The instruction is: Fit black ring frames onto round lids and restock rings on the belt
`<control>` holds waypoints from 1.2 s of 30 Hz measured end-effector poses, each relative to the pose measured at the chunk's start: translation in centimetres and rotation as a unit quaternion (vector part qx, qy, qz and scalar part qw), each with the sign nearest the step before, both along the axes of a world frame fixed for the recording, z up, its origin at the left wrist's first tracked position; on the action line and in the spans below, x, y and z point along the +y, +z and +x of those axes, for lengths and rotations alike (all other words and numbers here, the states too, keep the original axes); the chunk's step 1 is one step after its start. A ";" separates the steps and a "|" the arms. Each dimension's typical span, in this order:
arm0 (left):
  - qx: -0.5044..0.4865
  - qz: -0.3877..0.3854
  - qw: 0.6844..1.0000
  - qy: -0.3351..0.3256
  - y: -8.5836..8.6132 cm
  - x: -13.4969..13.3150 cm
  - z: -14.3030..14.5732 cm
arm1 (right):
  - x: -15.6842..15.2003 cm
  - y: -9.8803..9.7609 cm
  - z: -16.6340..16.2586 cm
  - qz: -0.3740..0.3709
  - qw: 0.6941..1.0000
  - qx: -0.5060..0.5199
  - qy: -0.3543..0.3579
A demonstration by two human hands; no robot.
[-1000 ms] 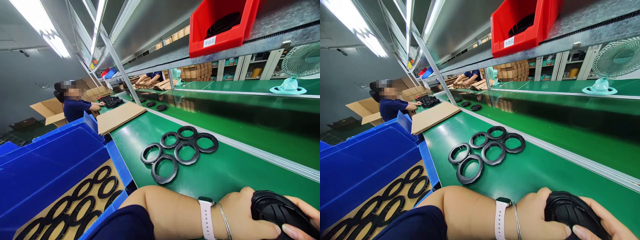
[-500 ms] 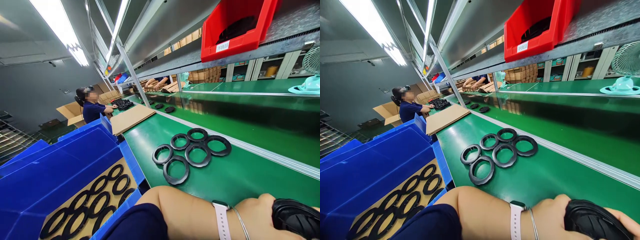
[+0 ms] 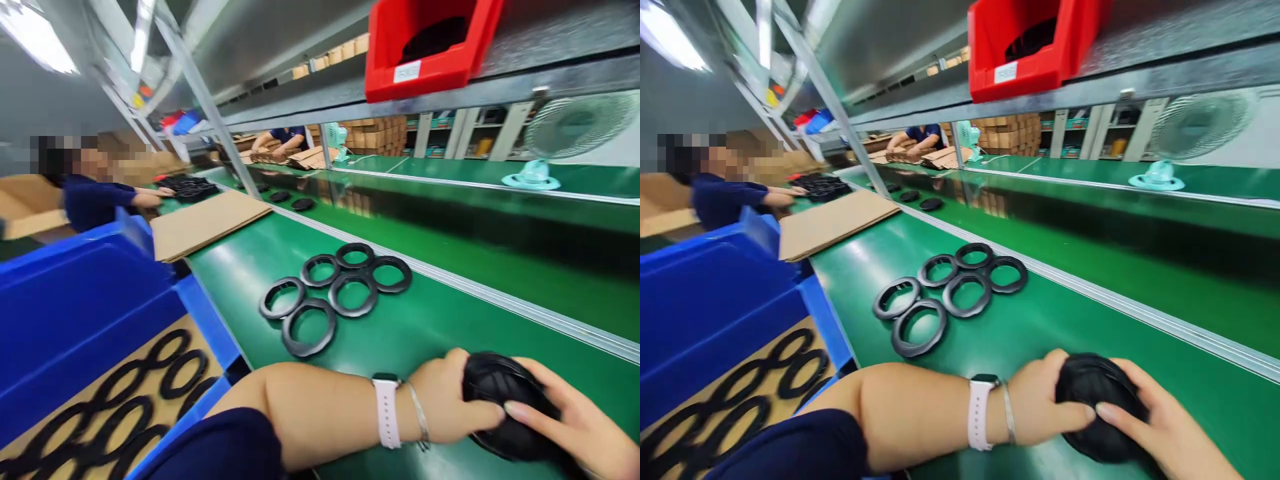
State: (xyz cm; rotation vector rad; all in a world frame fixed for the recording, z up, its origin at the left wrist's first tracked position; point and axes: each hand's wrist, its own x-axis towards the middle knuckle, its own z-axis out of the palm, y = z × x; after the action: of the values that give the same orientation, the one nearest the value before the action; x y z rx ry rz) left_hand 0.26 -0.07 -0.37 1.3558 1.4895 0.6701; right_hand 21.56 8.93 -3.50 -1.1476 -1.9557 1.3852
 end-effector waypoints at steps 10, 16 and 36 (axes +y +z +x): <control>0.047 0.158 0.986 -0.038 0.7 0.3 -0.5 | -1.2 2.7 -0.8 -0.070 0.993 0.083 0.052; 0.217 0.280 0.932 0.078 1.1 3.8 -4.6 | -1.0 2.0 -1.0 -0.113 0.980 0.163 0.007; 0.304 0.389 0.840 -0.225 -0.8 2.0 -3.6 | 2.4 1.3 -0.4 -0.252 0.826 0.455 -0.217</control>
State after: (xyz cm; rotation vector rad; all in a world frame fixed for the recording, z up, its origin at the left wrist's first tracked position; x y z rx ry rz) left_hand -3.35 1.98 -1.15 2.6491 1.2951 0.5740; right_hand 21.14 11.29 -2.18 -0.7933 -0.6274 1.7609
